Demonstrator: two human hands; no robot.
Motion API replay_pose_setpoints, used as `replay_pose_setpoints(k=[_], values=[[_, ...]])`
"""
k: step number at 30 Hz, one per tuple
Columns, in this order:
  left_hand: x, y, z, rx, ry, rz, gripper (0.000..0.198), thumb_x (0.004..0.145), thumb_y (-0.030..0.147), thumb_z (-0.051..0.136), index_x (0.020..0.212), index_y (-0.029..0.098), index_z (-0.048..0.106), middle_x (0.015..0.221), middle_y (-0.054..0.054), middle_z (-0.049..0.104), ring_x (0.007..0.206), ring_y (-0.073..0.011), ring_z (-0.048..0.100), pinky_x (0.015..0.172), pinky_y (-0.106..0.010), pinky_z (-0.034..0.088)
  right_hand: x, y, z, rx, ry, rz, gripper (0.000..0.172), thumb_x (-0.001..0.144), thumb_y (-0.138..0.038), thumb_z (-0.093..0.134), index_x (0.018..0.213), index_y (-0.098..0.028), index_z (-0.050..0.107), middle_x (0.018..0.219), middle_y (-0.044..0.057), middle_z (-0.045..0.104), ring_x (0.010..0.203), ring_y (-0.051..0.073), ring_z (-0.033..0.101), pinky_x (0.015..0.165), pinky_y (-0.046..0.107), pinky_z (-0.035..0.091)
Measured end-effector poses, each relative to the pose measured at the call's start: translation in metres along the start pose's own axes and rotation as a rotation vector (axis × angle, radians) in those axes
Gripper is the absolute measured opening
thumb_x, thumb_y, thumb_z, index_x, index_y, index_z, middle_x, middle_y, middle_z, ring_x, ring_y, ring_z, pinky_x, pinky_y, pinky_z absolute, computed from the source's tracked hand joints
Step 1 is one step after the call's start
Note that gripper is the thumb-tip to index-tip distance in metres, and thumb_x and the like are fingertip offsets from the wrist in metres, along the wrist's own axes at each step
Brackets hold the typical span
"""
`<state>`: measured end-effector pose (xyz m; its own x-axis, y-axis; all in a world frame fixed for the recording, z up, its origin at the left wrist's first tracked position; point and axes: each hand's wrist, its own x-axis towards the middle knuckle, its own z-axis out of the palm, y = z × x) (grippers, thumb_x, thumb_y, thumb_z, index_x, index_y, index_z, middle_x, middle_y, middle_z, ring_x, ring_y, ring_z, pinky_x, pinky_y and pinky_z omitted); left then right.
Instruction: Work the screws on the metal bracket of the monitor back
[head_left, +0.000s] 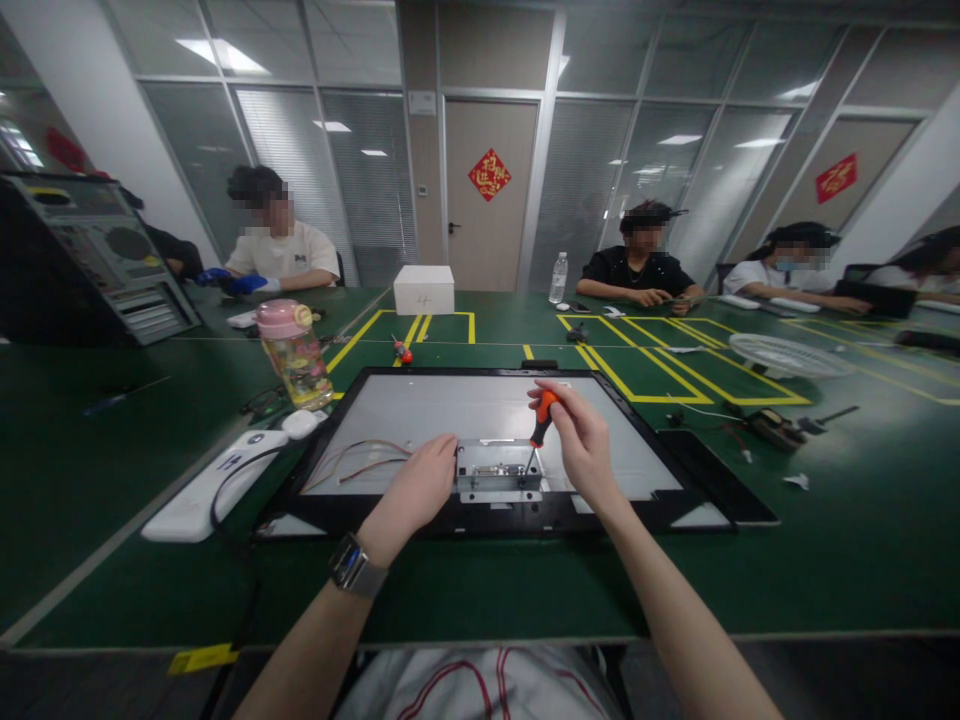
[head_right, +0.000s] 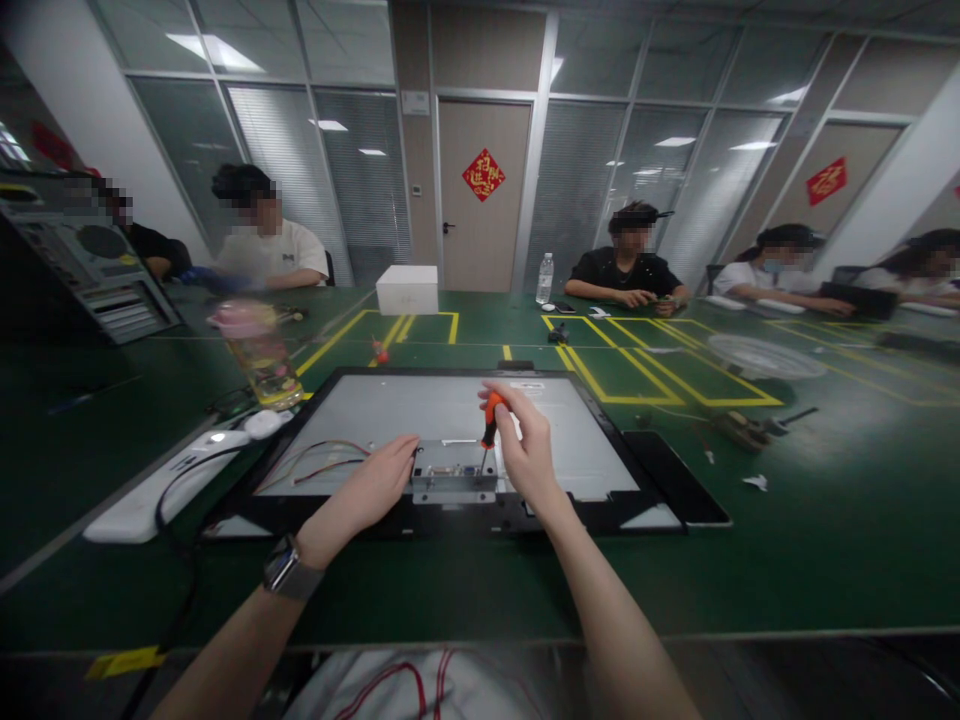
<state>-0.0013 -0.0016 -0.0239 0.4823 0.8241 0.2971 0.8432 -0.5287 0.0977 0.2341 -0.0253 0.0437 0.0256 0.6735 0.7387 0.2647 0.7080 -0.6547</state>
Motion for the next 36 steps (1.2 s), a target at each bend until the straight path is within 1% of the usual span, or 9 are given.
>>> replay_pose_setpoints(k=[7, 9, 13, 16, 20, 25, 28, 32, 36], values=[[0.0003, 0.0017, -0.0021, 0.005, 0.001, -0.004, 0.039, 0.097, 0.012, 0.033, 0.129, 0.008, 0.055, 0.137, -0.019, 0.060, 0.126, -0.0254, 0.058, 0.110, -0.042, 0.042, 0.0027, 0.0003, 0.0021, -0.123, 0.090, -0.074, 0.015, 0.089, -0.027, 0.066, 0.103, -0.027, 0.072, 0.091, 0.004, 0.062, 0.086, 0.022, 0.061, 0.079, 0.038, 0.049], [0.0006, 0.0024, -0.0036, -0.013, -0.005, -0.008, 0.039, 0.097, 0.012, 0.033, 0.129, 0.010, 0.055, 0.137, -0.019, 0.060, 0.126, -0.0250, 0.058, 0.109, -0.042, 0.043, 0.0024, 0.0004, 0.0015, -0.107, 0.067, -0.066, 0.017, 0.093, -0.028, 0.059, 0.106, -0.027, 0.071, 0.091, 0.005, 0.064, 0.086, 0.022, 0.062, 0.079, 0.038, 0.050], [0.0010, 0.0027, -0.0042, -0.019, -0.013, -0.005, 0.039, 0.096, 0.011, 0.034, 0.127, 0.011, 0.056, 0.135, -0.018, 0.061, 0.126, -0.0246, 0.058, 0.108, -0.042, 0.044, 0.0005, 0.0011, 0.0006, -0.005, -0.006, -0.022, 0.031, 0.101, -0.028, 0.041, 0.121, -0.026, 0.064, 0.103, 0.007, 0.070, 0.084, 0.021, 0.067, 0.078, 0.040, 0.052], [0.0008, 0.0024, -0.0026, -0.006, -0.006, -0.005, 0.038, 0.096, 0.011, 0.034, 0.128, 0.011, 0.055, 0.136, -0.018, 0.060, 0.126, -0.0248, 0.058, 0.108, -0.042, 0.044, 0.0009, 0.0009, 0.0015, -0.029, 0.023, -0.010, 0.028, 0.097, -0.028, 0.050, 0.121, -0.026, 0.065, 0.102, 0.006, 0.070, 0.083, 0.021, 0.066, 0.077, 0.038, 0.052], [0.0005, 0.0022, -0.0017, -0.014, 0.002, -0.016, 0.038, 0.097, 0.012, 0.034, 0.128, 0.012, 0.055, 0.136, -0.017, 0.061, 0.126, -0.0245, 0.058, 0.109, -0.041, 0.044, 0.0027, 0.0002, 0.0019, -0.126, 0.087, -0.036, 0.019, 0.090, -0.028, 0.063, 0.108, -0.027, 0.070, 0.091, 0.004, 0.064, 0.082, 0.021, 0.060, 0.073, 0.036, 0.050], [0.0006, 0.0028, -0.0026, -0.019, 0.001, -0.019, 0.038, 0.097, 0.011, 0.034, 0.128, 0.011, 0.055, 0.135, -0.017, 0.061, 0.126, -0.0249, 0.058, 0.109, -0.041, 0.043, 0.0016, 0.0007, 0.0000, -0.024, 0.003, 0.008, 0.029, 0.099, -0.028, 0.045, 0.120, -0.027, 0.066, 0.102, 0.007, 0.069, 0.092, 0.022, 0.065, 0.081, 0.040, 0.050], [0.0002, 0.0025, -0.0025, -0.007, -0.007, -0.015, 0.038, 0.097, 0.012, 0.034, 0.129, 0.010, 0.055, 0.137, -0.019, 0.060, 0.127, -0.0256, 0.057, 0.110, -0.042, 0.043, 0.0019, 0.0006, 0.0001, -0.037, 0.009, 0.012, 0.026, 0.097, -0.029, 0.051, 0.118, -0.026, 0.066, 0.099, 0.006, 0.069, 0.087, 0.022, 0.064, 0.078, 0.039, 0.051], [-0.0007, 0.0015, -0.0019, 0.003, -0.012, 0.002, 0.038, 0.098, 0.011, 0.034, 0.130, 0.008, 0.055, 0.138, -0.020, 0.058, 0.128, -0.0262, 0.056, 0.111, -0.042, 0.041, 0.0030, 0.0002, 0.0010, -0.162, 0.070, -0.039, 0.018, 0.089, -0.028, 0.065, 0.106, -0.027, 0.071, 0.090, 0.004, 0.062, 0.078, 0.019, 0.057, 0.072, 0.035, 0.049], [-0.0004, 0.0015, -0.0021, 0.003, -0.007, -0.001, 0.039, 0.097, 0.011, 0.035, 0.130, 0.008, 0.056, 0.138, -0.019, 0.059, 0.128, -0.0258, 0.056, 0.112, -0.041, 0.040, 0.0018, 0.0006, 0.0008, -0.055, 0.014, -0.006, 0.024, 0.098, -0.028, 0.050, 0.115, -0.027, 0.066, 0.103, 0.006, 0.066, 0.089, 0.021, 0.062, 0.079, 0.037, 0.049]])
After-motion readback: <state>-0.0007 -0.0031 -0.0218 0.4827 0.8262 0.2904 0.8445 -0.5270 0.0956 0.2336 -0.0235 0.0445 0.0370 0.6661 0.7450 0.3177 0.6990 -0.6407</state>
